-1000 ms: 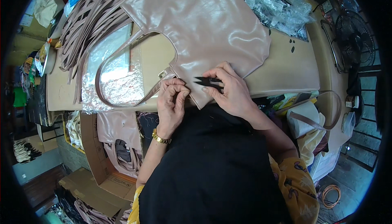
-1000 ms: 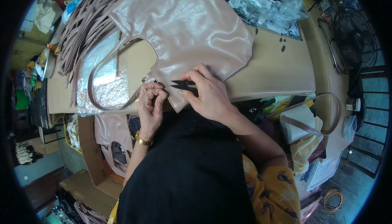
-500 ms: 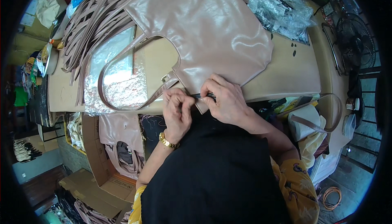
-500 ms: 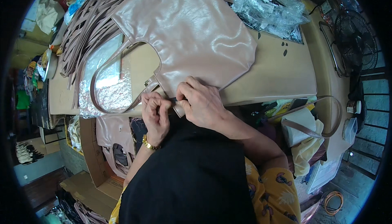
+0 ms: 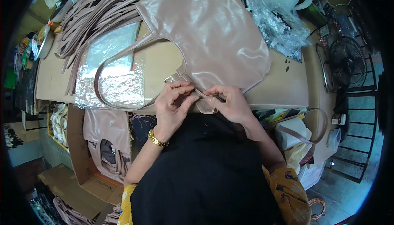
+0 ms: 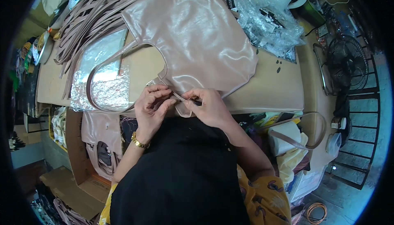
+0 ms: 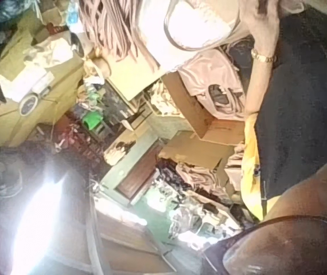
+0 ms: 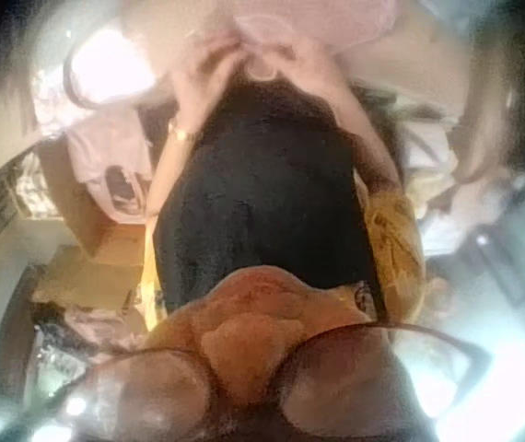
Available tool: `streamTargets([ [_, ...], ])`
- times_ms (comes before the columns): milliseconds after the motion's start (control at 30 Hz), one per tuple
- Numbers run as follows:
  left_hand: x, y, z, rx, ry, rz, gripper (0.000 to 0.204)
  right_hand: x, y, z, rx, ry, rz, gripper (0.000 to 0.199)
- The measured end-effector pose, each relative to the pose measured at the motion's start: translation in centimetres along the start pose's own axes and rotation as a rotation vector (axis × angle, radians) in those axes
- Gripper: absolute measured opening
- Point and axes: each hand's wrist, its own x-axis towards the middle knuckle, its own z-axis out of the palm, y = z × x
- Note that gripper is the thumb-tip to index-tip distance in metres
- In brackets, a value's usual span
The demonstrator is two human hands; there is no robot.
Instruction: The person assembles a beige handbag by attaching straps and buckles, then uses a small tool to trim excess material from the strap attachments. They also wipe the bag's surface with a cloth and inspect the interior.
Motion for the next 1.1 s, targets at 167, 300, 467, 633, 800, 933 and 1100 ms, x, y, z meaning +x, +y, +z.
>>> streamTargets([
  [167, 1.2, 0.1, 1.4, 0.165, -0.007, 0.201, 0.033, 0.2, 1.3, -1.3, 0.481, -0.06, 0.153, 0.025],
  [300, 2.1, -0.3, 2.3, 0.078, -0.063, 0.184, 0.036, 0.4, 1.3, -2.1, 0.675, -0.086, 0.222, 0.027],
  [467, 2.2, -2.0, 3.0, 0.063, -0.042, 0.334, 0.015, 0.5, 1.3, -2.2, 0.752, -0.079, 0.213, 0.028],
  [633, 2.4, -1.6, 1.9, 0.054, -0.166, 0.275, 0.01, 0.2, 1.0, -2.2, 0.583, -0.066, 0.234, 0.029],
  [800, 3.1, -1.7, 1.0, -0.004, -0.36, 0.201, 0.009, 0.3, 1.0, -2.0, 0.113, 0.016, 0.058, 0.028],
  [933, 3.6, -1.8, 0.5, -0.086, -0.445, 0.179, 0.009, -0.5, -0.3, -2.5, -0.102, 0.125, -0.028, 0.03],
  [1100, 3.9, -1.3, 0.0, -0.219, -0.453, 0.176, 0.011, -0.6, -1.9, -3.1, -0.034, 0.048, 0.036, 0.034],
])
